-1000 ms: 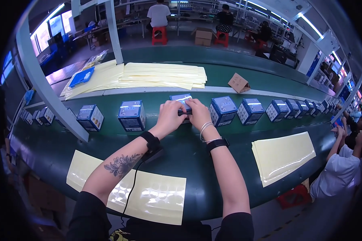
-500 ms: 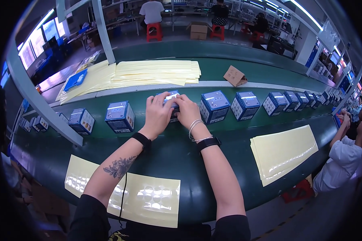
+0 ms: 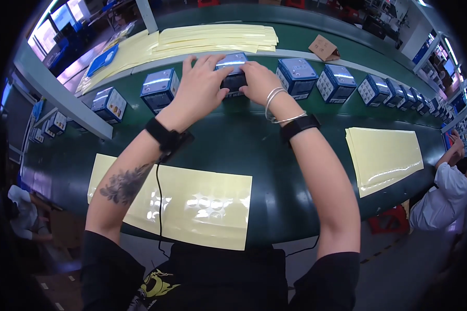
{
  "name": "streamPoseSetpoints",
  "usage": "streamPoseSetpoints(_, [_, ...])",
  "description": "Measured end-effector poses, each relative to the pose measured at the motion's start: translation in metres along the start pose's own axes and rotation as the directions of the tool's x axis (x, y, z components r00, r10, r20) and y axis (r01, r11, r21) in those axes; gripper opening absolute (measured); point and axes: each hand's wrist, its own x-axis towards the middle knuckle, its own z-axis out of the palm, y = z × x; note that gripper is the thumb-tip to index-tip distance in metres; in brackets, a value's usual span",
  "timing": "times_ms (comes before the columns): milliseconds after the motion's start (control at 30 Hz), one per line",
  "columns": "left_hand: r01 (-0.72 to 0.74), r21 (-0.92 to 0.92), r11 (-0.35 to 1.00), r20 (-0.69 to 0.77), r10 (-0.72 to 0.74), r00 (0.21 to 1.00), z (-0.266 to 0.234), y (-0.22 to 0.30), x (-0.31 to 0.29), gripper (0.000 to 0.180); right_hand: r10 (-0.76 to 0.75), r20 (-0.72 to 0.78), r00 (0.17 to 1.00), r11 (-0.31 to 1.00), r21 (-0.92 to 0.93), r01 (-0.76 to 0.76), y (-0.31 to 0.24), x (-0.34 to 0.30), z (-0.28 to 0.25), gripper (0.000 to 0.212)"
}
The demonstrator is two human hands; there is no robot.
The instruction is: The person peels stickers from a sheet and applies them to the tops of boxes by hand, repeating the process for several boxes on the conveyor belt.
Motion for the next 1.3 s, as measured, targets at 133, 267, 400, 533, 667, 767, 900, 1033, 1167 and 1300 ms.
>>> streamPoseSetpoints(133, [0.086,-0.315,0.945,0.358,0.035,0.933,-0.127,0.021,-0.079,0.042,-0.131,0.003,0.991,0.961,0.246,0.126,-0.057,-0.099,-0.025,0.053])
streamPoseSetpoints(267, [0.373,-0.375,0.849,0.542,-0.125,0.831,-0.142,0.040,-0.177,0.039,-0.069,0.293,0.954,0.951,0.309,-0.026,-0.127,-0.217,-0.026,0.062])
streamPoseSetpoints(400, [0.491,-0.362,0.792,0.543,-0.249,0.802,-0.113,0.073,-0.226,0.038,0.000,0.306,0.952,0.957,0.277,-0.089,-0.142,-0.251,-0.005,0.059])
streamPoseSetpoints(533, [0.486,-0.464,0.740,0.561,-0.179,0.809,-0.098,0.100,-0.232,0.039,0.034,0.369,0.929,0.935,0.317,-0.160,-0.124,-0.264,-0.014,0.056])
streamPoseSetpoints(667, [0.462,-0.475,0.749,0.539,-0.168,0.826,-0.086,0.107,-0.229,0.039,0.132,0.309,0.942,0.954,0.217,-0.205,-0.142,-0.264,-0.008,0.056])
streamPoseSetpoints(767, [0.358,-0.521,0.775,0.481,-0.081,0.873,-0.084,0.112,-0.230,0.036,0.170,0.258,0.951,0.916,0.315,-0.249,-0.159,-0.260,0.005,0.057])
streamPoseSetpoints(900, [0.362,-0.562,0.744,0.444,-0.098,0.891,-0.079,0.132,-0.222,0.030,0.101,0.207,0.973,0.908,0.380,-0.175,-0.146,-0.265,0.016,0.054])
streamPoseSetpoints(1033, [0.378,-0.591,0.713,0.396,-0.153,0.906,-0.073,0.140,-0.221,0.025,0.077,0.167,0.983,0.930,0.343,-0.132,-0.142,-0.269,0.017,0.046])
streamPoseSetpoints(1167, [0.392,-0.596,0.701,0.356,-0.208,0.911,-0.073,0.145,-0.218,0.020,0.098,0.115,0.989,0.927,0.350,-0.133,-0.143,-0.271,0.018,0.036])
streamPoseSetpoints(1300, [0.441,-0.584,0.681,0.379,-0.252,0.890,-0.074,0.148,-0.217,0.017,0.117,0.081,0.990,0.919,0.369,-0.138,-0.144,-0.275,0.024,0.028])
